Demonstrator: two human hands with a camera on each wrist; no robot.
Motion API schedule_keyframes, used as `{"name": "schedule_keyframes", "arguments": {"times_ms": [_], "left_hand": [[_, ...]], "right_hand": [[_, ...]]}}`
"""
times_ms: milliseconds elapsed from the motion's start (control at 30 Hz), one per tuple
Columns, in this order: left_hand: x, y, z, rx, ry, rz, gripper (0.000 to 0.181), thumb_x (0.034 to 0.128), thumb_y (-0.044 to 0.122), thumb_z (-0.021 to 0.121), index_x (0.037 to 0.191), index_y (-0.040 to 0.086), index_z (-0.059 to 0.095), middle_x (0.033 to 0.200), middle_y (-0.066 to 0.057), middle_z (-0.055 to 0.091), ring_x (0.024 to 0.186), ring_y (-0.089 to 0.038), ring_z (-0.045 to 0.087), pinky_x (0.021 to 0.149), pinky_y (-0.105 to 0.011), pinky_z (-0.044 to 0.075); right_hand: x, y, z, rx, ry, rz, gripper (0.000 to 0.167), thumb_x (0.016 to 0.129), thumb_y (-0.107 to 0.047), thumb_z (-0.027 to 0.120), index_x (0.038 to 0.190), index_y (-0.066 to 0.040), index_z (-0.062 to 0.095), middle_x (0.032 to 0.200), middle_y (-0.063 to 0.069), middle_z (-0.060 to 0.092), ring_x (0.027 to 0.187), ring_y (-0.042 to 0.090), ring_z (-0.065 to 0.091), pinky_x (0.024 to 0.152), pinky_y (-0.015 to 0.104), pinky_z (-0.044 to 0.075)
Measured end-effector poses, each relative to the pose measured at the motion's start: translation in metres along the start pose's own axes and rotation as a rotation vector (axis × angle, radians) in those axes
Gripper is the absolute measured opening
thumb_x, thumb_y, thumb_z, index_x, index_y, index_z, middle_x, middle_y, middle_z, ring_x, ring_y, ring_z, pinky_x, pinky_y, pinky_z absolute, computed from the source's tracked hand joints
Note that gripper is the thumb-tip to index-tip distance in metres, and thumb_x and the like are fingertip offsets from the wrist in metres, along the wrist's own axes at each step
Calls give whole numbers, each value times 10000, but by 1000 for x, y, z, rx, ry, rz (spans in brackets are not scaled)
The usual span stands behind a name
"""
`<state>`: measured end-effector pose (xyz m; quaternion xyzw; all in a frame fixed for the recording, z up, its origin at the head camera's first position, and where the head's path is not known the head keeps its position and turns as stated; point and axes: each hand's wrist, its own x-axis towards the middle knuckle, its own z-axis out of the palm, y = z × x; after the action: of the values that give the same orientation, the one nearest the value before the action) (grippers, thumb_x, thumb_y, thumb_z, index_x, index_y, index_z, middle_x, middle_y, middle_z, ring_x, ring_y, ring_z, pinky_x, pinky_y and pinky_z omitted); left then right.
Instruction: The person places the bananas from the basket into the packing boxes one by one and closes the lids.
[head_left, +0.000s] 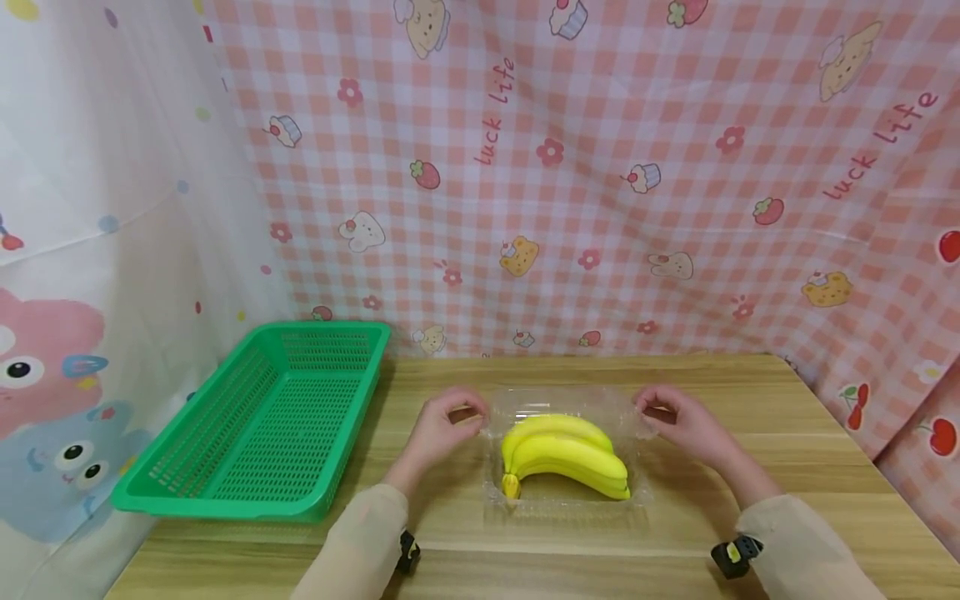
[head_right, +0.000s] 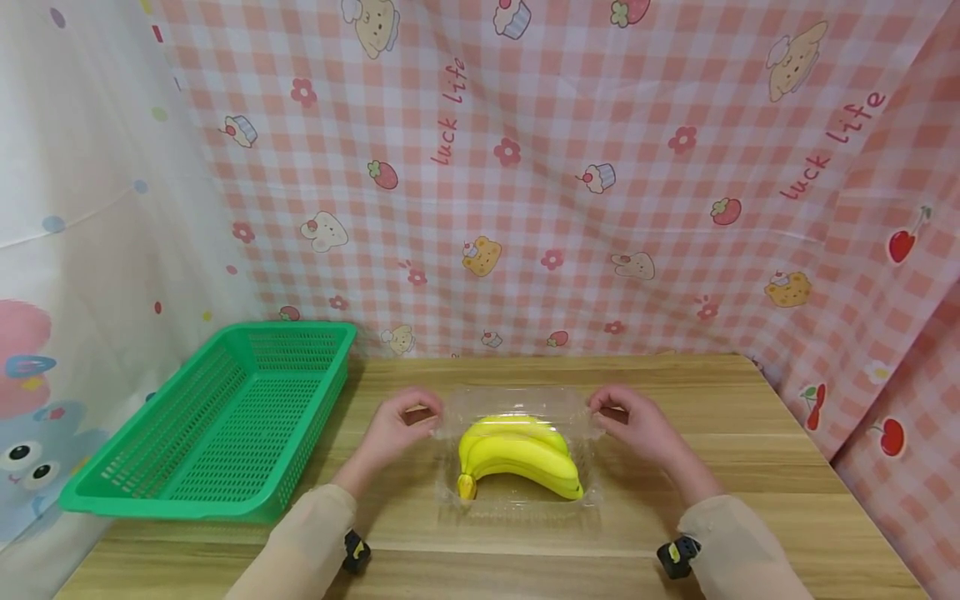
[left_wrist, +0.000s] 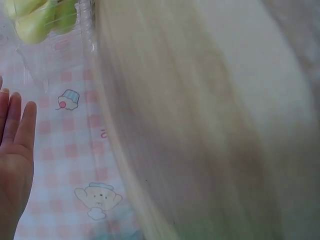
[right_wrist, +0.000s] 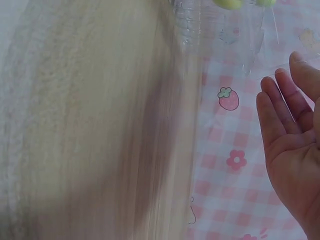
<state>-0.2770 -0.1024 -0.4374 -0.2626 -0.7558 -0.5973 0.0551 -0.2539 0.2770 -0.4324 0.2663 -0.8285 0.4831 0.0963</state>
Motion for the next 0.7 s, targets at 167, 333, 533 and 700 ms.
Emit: {"name": "schedule_keyframes", "arguments": {"times_ms": [167,333,533,700], "left_hand": [[-3,6,-2,88,-45,54,151,789,-163,697,882,-44,694,979,-153,651,967,-281,632,937,-426,526],[-3,-6,-6,259,-82,188,179,784,-97,748,853,65,720,971,-51,685,955,-220,638,895,-330,541],[-4,-9,-9,405,-126,335,210,752,-85,778,842,93,713,948,-2,691,929,-174,638,876,-344,535],[-5,-6,-9,482,-158,433,220,735,-97,785,834,79,699,936,-18,685,921,-183,642,873,-313,540]], "right_hand": [[-2,3,1,-24,-11,-76,180,864,147,653,929,-16,614,1046,101,622,1030,74,596,880,176,507],[-3,2,1,-123,-16,-145,236,833,134,699,926,-73,634,1042,116,654,1021,36,583,885,143,483],[-5,4,1,-289,-24,-220,343,780,127,752,916,-162,626,1048,48,670,1009,135,610,902,126,454],[-6,6,2,-410,-24,-283,395,737,105,790,886,-209,602,1045,7,676,986,223,633,876,298,522]]}}
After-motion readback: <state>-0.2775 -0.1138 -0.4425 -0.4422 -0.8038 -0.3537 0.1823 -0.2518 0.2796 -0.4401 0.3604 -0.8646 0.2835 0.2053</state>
